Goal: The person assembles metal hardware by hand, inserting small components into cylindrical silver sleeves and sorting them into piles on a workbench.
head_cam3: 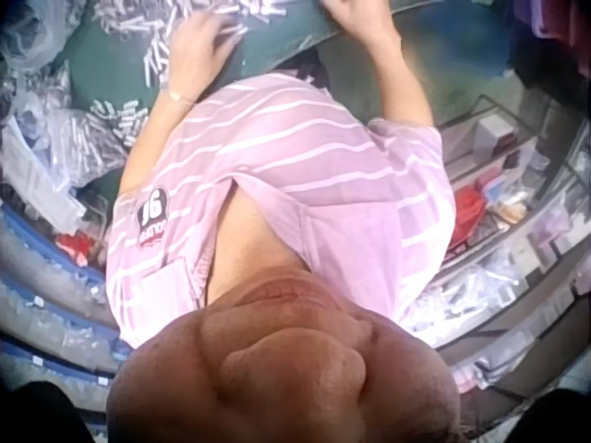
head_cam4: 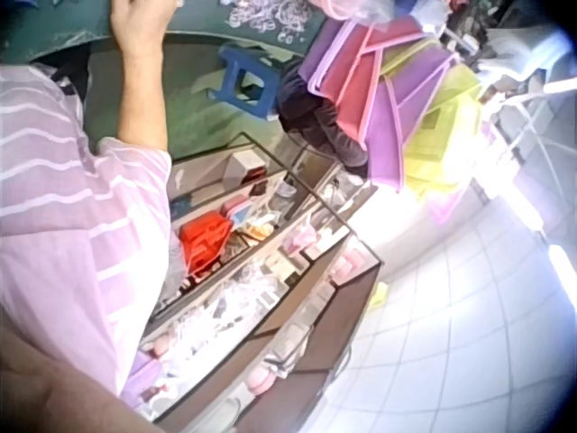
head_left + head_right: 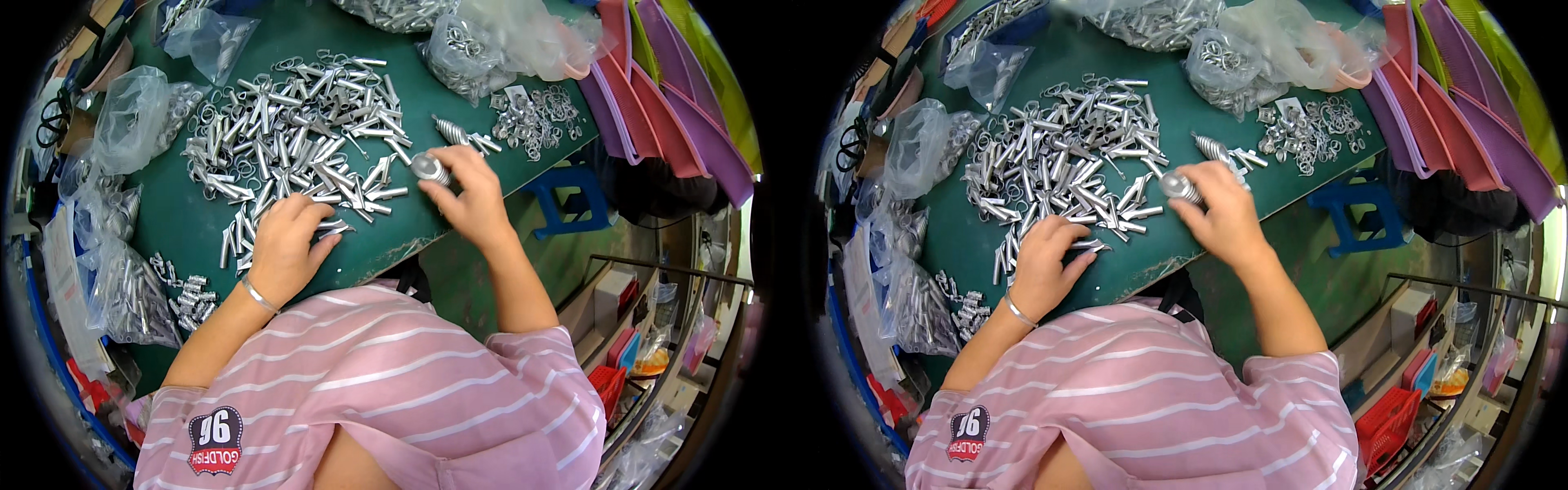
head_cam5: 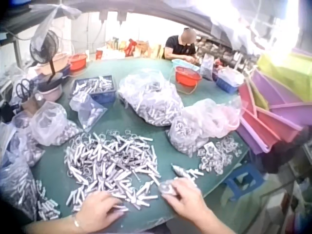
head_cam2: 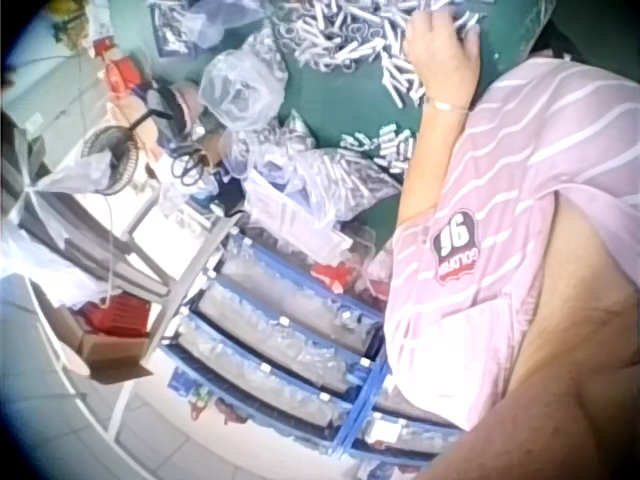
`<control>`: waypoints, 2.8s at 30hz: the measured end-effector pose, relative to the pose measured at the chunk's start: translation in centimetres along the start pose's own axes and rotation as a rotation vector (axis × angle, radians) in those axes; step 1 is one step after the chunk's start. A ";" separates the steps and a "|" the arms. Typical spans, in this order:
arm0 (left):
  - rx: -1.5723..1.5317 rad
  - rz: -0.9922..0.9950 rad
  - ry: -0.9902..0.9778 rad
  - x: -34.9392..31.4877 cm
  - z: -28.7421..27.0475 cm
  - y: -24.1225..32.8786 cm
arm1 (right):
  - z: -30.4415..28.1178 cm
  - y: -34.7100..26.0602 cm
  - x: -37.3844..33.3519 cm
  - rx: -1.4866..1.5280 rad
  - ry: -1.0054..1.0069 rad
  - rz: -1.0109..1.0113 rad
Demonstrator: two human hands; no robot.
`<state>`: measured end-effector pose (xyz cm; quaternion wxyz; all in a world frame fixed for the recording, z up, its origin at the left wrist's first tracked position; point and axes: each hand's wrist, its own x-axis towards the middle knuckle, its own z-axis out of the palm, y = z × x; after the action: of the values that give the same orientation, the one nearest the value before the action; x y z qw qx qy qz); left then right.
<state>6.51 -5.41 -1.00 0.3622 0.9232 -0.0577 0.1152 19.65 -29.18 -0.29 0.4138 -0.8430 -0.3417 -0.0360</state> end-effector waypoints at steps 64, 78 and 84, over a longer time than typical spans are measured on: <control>-0.022 0.135 -0.044 0.2 -0.6 3.9 | 6.9 -6.6 -3.0 0.784 -0.740 0.301; -0.088 0.351 0.572 2.0 -4.5 4.3 | -2.6 -4.6 1.7 0.697 0.249 0.267; 0.234 0.226 0.184 4.9 -3.1 -2.5 | -0.6 -0.6 1.9 0.612 0.260 0.395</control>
<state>11.20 -1.60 0.83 0.2406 0.9322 -0.1141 0.2451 20.86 -28.34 1.09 0.6852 -0.7185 -0.1121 0.0414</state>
